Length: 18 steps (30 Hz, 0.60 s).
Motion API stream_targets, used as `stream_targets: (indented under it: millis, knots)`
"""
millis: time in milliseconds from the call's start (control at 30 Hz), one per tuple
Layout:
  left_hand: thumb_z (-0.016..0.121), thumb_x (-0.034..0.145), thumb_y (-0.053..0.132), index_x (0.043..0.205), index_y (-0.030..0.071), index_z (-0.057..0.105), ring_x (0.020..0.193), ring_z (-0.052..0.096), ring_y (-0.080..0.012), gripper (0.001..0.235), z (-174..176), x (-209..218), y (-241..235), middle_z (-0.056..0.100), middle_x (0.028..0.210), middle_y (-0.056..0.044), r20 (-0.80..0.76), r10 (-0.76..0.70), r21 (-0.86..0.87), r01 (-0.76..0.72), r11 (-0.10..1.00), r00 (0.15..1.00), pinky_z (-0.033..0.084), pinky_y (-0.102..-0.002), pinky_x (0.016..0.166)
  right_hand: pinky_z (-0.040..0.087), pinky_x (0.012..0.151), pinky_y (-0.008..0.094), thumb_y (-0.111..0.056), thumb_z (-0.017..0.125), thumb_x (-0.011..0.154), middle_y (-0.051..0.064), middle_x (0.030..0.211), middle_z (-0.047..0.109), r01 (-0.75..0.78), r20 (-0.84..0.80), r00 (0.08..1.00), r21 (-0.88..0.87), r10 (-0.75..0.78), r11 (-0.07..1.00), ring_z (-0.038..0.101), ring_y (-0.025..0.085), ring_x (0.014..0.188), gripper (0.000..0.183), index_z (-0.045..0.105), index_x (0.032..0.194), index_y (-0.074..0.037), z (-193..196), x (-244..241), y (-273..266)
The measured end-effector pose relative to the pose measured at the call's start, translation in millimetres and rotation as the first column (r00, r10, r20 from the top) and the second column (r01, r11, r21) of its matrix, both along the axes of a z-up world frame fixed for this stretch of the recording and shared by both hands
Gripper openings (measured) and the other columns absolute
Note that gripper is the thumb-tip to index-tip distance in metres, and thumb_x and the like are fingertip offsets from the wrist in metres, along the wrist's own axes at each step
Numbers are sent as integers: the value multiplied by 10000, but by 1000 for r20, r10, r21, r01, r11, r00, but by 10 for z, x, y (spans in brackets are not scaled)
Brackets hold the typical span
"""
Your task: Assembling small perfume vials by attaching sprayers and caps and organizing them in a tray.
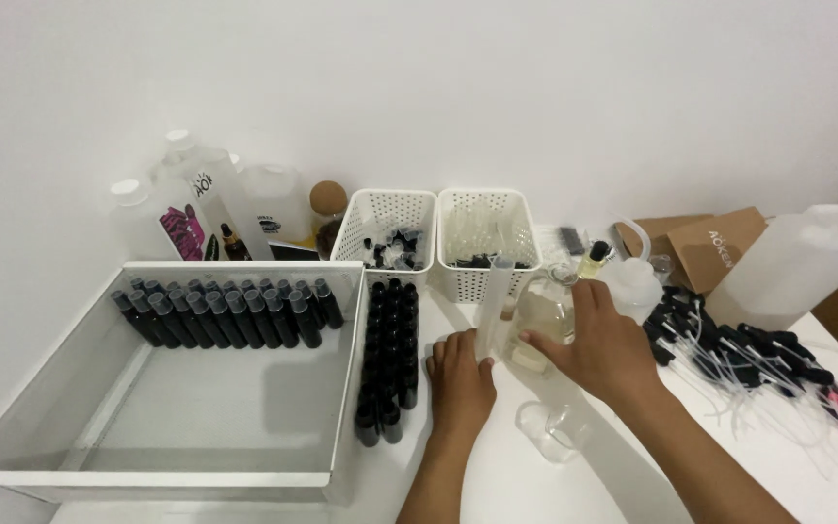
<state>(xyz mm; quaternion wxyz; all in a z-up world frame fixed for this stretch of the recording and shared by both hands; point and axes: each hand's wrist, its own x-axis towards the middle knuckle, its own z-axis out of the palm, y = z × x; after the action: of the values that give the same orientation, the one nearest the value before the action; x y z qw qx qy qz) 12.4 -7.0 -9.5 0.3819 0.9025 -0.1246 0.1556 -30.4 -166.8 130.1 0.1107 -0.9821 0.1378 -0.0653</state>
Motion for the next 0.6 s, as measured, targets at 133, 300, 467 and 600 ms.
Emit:
stream_targets:
  millis: [133,300,467,600]
  knots:
    - [699,897,123,1250,87,597,1141,548,-358,369,244,-101,72,637,1199,-106,-44,-36,-20,35,999,998,418,-519,923,583,723,571,-731,607,850,163,1379,477,-58,-6,998,-69,57,996,709,503,859,899,395,1381,-37,41,-122,110]
    - [657,948,118,1299,46,587,1162,567,-346,365,311,-152,113,641,1212,-142,-89,-78,-57,73,996,993,422,-485,959,551,981,672,-664,737,800,229,1488,443,-77,-4,997,160,79,984,625,588,1162,1053,287,1494,-13,60,-180,128]
    - [645,966,135,1337,40,573,1185,556,-335,389,305,-151,110,636,1244,-140,-111,-78,-40,74,996,991,406,-475,988,522,1056,628,-435,785,868,200,1422,512,-189,134,979,356,151,915,522,477,1356,941,164,1457,-43,-15,-219,86]
    - [641,972,141,1339,35,576,1187,560,-330,388,305,-133,100,640,1253,-141,-122,-78,-38,74,997,989,408,-472,991,533,1046,619,-470,768,876,215,1417,528,-229,191,965,296,178,927,549,484,1328,917,129,1404,-79,-35,-231,3]
